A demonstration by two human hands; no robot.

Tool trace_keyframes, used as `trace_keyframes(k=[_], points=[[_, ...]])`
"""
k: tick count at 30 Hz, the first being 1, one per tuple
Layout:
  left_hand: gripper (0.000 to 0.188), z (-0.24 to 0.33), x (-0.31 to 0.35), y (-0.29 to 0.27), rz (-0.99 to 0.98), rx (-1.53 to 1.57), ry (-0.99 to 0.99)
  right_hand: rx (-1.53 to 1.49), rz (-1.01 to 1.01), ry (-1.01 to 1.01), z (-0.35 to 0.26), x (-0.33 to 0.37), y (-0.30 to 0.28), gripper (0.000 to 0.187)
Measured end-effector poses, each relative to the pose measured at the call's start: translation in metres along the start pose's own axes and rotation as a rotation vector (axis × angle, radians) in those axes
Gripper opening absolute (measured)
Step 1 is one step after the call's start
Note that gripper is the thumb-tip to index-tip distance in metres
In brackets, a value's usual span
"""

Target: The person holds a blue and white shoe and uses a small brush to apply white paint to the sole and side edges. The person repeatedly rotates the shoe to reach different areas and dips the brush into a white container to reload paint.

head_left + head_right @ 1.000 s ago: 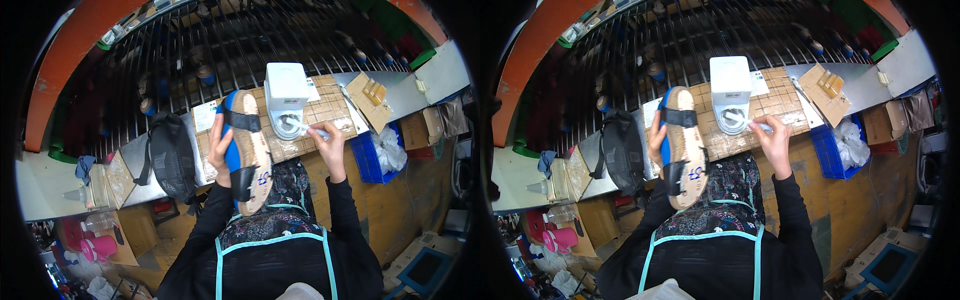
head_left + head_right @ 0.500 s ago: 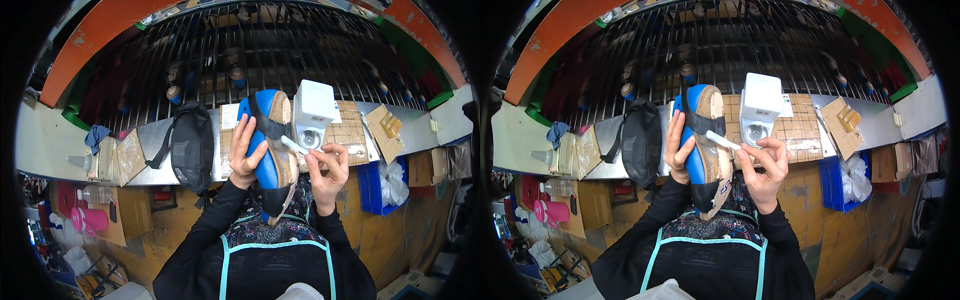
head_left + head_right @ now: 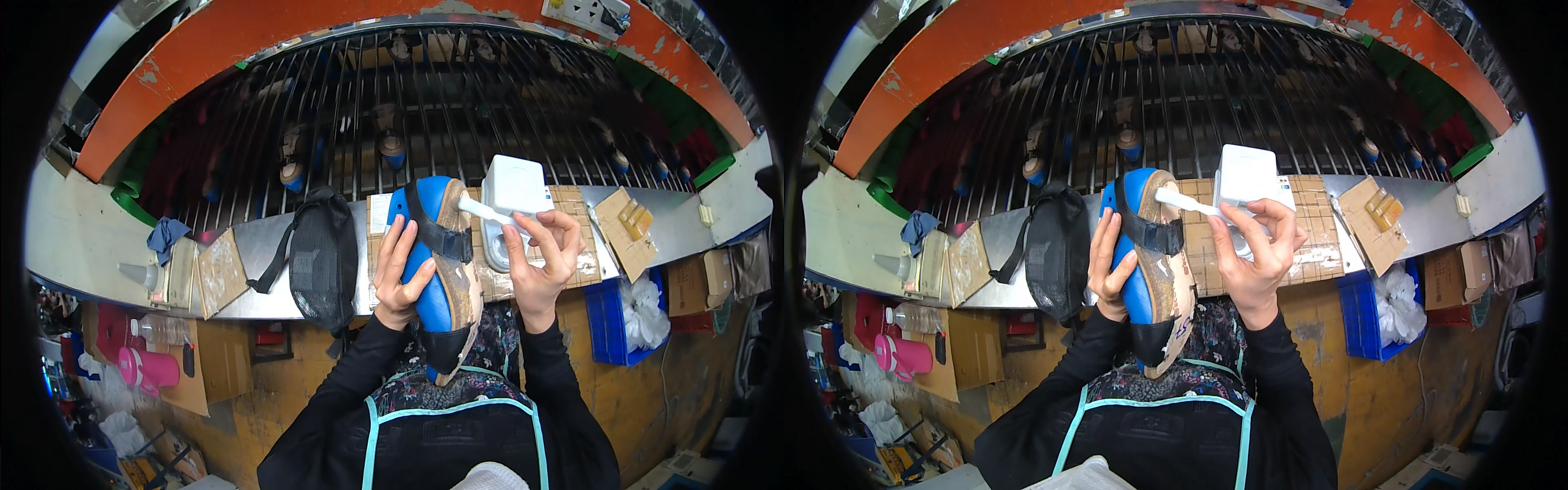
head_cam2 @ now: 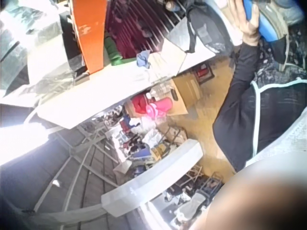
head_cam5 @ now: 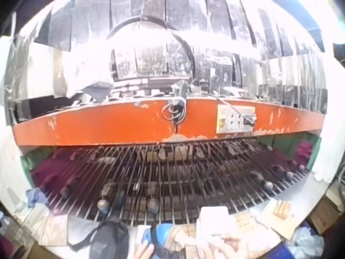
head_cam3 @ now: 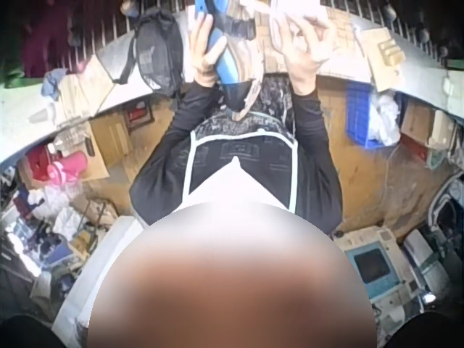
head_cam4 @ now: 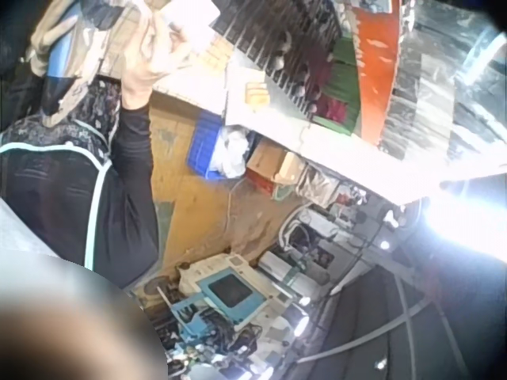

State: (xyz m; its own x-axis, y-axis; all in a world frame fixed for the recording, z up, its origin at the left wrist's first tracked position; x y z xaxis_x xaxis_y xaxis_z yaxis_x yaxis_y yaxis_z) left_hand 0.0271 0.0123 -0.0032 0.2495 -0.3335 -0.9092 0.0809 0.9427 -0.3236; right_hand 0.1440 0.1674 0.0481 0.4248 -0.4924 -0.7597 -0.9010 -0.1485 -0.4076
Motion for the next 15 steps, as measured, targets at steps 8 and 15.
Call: trace_keyframes(k=[8,15], points=[[0.039,-0.005,-0.002,-0.001,-0.002,-0.019,0.042,-0.025,-0.169,-0.1,0.004,-0.007,-0.013,0.021],[0.039,-0.009,-0.006,-0.004,-0.028,-0.015,0.053,-0.061,-0.24,-0.161,0.007,-0.01,-0.018,0.022]])
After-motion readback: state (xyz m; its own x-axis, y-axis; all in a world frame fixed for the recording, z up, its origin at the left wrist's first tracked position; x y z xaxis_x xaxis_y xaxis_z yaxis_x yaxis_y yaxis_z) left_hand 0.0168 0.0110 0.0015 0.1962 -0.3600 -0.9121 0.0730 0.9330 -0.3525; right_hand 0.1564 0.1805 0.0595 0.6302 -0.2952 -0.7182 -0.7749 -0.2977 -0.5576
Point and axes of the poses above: each hand's wrist, its own x-axis away from the middle knuckle, its own y-axis out of the palm, z = x × y, the point moved 1 cm from there along -x, towards the middle knuckle, and after that the axes turned 4 degrees about -z, right-handed, at the moved point
